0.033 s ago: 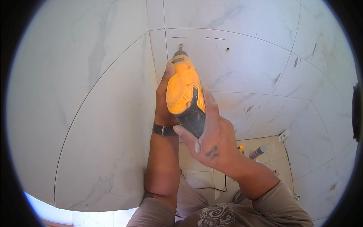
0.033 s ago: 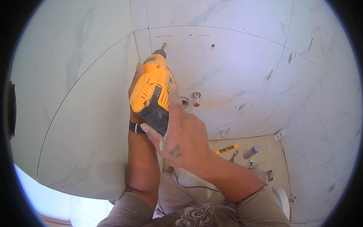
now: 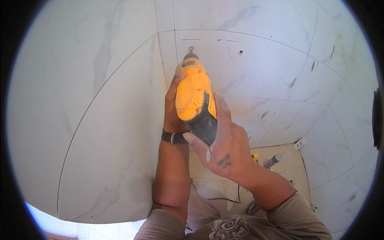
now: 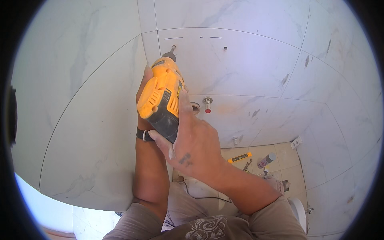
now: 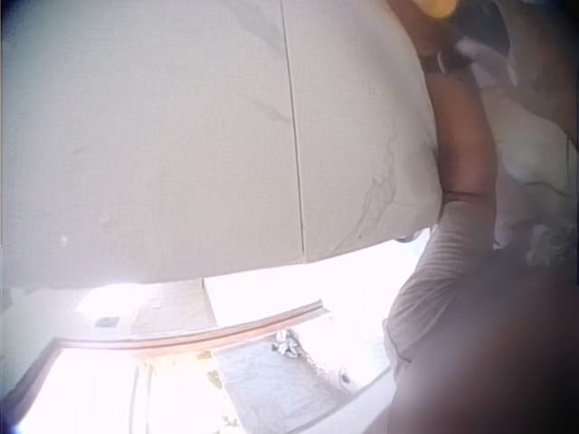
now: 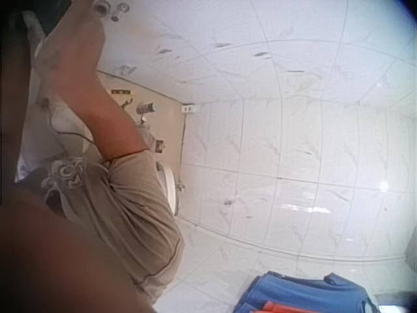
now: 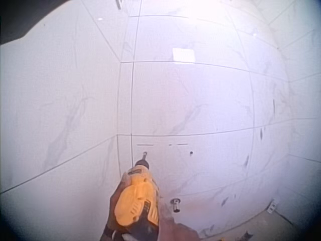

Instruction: The person marks two points on a tiled wall with a marker, then uses a corded drill to create holes at those locations. After drilling, the person walks to an adjacent room and opens a plastic bag containing small hardware items.

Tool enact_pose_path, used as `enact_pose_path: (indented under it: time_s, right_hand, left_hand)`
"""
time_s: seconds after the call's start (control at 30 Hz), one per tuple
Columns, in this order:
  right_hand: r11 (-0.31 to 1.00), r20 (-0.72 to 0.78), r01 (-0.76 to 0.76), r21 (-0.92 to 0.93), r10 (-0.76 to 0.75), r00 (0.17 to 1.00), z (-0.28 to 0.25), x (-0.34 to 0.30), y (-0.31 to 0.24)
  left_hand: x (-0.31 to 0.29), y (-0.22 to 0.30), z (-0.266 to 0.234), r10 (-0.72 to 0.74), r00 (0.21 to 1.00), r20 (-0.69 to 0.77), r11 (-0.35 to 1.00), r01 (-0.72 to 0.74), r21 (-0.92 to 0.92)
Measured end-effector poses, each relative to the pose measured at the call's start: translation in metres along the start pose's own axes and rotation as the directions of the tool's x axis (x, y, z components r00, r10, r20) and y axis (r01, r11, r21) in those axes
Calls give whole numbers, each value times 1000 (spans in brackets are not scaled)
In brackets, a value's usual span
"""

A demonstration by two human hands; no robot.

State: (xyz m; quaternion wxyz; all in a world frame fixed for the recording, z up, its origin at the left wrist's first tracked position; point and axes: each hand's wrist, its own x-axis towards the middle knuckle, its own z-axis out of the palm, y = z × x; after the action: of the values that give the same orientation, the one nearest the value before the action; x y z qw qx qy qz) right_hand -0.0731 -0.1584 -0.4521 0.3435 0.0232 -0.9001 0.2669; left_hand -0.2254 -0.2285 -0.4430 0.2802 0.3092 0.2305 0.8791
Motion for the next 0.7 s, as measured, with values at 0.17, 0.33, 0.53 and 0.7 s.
enact_pose_path:
  time_s: [0.17, 0.33, 0.53, 0.7]
  right_hand:
    - [1000, -17, 14, -2, -14, 1000, -1, 4, 1]
    - [1000, -18, 9, -18, -10, 1000, -5, 4, -2]
    - [999, -33, 22, -25, -23, 999, -4, 3, -2]
    - [1000, -13, -10, -3, 10, 1000, -2, 3, -1]
  left_hand:
    - [5, 1, -3, 5, 1000, 15, 1000, -5, 2]
    - [6, 0, -4, 24, 999, 45, 1000, -24, 12]
    - [5, 0, -4, 9, 1000, 28, 1000, -9, 12]
    - [5, 0, -4, 12, 1000, 17, 1000, -12, 11]
